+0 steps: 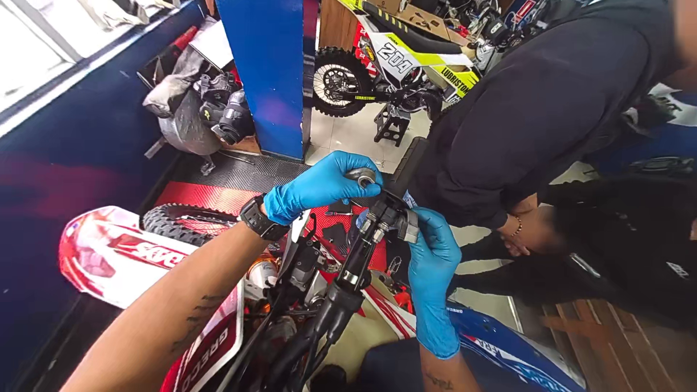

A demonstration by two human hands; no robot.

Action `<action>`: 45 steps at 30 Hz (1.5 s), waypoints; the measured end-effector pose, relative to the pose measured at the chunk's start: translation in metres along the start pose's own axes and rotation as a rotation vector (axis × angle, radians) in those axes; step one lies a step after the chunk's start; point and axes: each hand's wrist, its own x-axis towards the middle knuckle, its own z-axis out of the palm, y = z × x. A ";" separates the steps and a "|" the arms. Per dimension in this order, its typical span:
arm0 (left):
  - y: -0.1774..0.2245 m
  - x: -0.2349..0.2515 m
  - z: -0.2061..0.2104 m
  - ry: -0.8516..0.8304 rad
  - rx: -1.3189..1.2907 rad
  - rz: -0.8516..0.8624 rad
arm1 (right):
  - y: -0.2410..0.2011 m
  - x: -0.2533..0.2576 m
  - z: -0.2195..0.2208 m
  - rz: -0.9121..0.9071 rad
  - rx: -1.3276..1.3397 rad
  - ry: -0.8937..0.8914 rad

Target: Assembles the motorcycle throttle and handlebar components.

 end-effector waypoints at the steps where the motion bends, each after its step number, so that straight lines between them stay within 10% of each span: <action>1: 0.000 0.000 0.000 -0.001 0.009 0.013 | 0.000 -0.001 -0.001 -0.004 -0.003 -0.006; 16: -0.017 0.002 -0.004 -0.058 0.152 0.284 | 0.000 -0.014 0.008 0.029 -0.031 0.037; 24: 0.026 0.007 -0.012 -0.071 0.097 -0.071 | 0.006 -0.015 0.011 0.032 0.014 0.041; 35: 0.103 -0.013 0.046 -0.017 1.105 -0.065 | 0.012 -0.004 0.007 0.013 0.044 0.003; 45: 0.109 -0.034 0.071 0.052 0.990 -0.175 | 0.021 -0.001 0.004 0.038 0.164 -0.057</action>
